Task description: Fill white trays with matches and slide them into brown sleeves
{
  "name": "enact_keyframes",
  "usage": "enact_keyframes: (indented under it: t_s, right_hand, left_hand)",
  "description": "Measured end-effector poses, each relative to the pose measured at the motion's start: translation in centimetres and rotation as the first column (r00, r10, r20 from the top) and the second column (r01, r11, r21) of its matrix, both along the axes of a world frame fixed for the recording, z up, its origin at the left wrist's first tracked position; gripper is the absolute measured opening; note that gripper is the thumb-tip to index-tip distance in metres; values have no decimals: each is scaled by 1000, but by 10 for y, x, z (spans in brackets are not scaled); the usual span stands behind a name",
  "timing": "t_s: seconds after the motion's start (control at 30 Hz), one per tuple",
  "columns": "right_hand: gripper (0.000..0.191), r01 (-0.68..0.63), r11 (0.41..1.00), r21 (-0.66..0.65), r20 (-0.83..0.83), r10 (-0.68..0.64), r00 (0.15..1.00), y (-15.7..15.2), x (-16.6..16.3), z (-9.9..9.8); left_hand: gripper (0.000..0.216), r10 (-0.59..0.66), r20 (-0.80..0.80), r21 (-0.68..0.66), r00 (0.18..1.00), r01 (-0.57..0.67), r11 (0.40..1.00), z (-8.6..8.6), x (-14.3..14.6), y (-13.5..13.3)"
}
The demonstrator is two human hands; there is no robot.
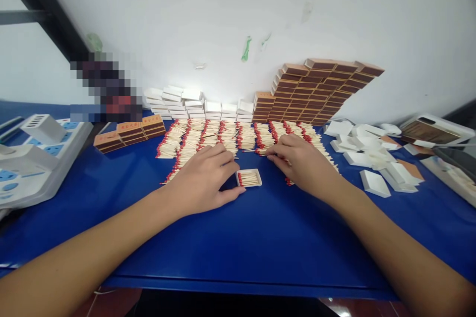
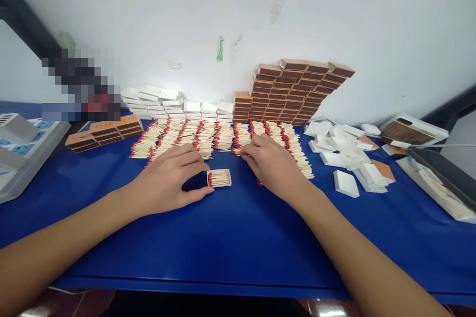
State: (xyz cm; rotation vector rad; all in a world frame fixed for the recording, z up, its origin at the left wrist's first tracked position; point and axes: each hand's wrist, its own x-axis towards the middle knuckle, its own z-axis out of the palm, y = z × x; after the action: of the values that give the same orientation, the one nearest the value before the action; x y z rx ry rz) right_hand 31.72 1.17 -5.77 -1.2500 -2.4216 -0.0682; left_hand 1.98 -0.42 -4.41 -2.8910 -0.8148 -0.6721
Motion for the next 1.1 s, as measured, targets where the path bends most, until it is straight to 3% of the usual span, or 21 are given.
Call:
enact_keyframes:
  t_s: [0.83, 1.1]
  right_hand:
    - [18, 24, 997, -68, -1, -24, 1000, 7, 1, 1]
    - [14, -74, 993, -96, -108, 63, 992, -19, -21, 19]
  left_hand:
    - [29, 0, -12, -26, 1000, 0, 1000, 0, 0, -1]
    - [31, 1, -8, -20, 1000, -2, 1000, 1, 0, 1]
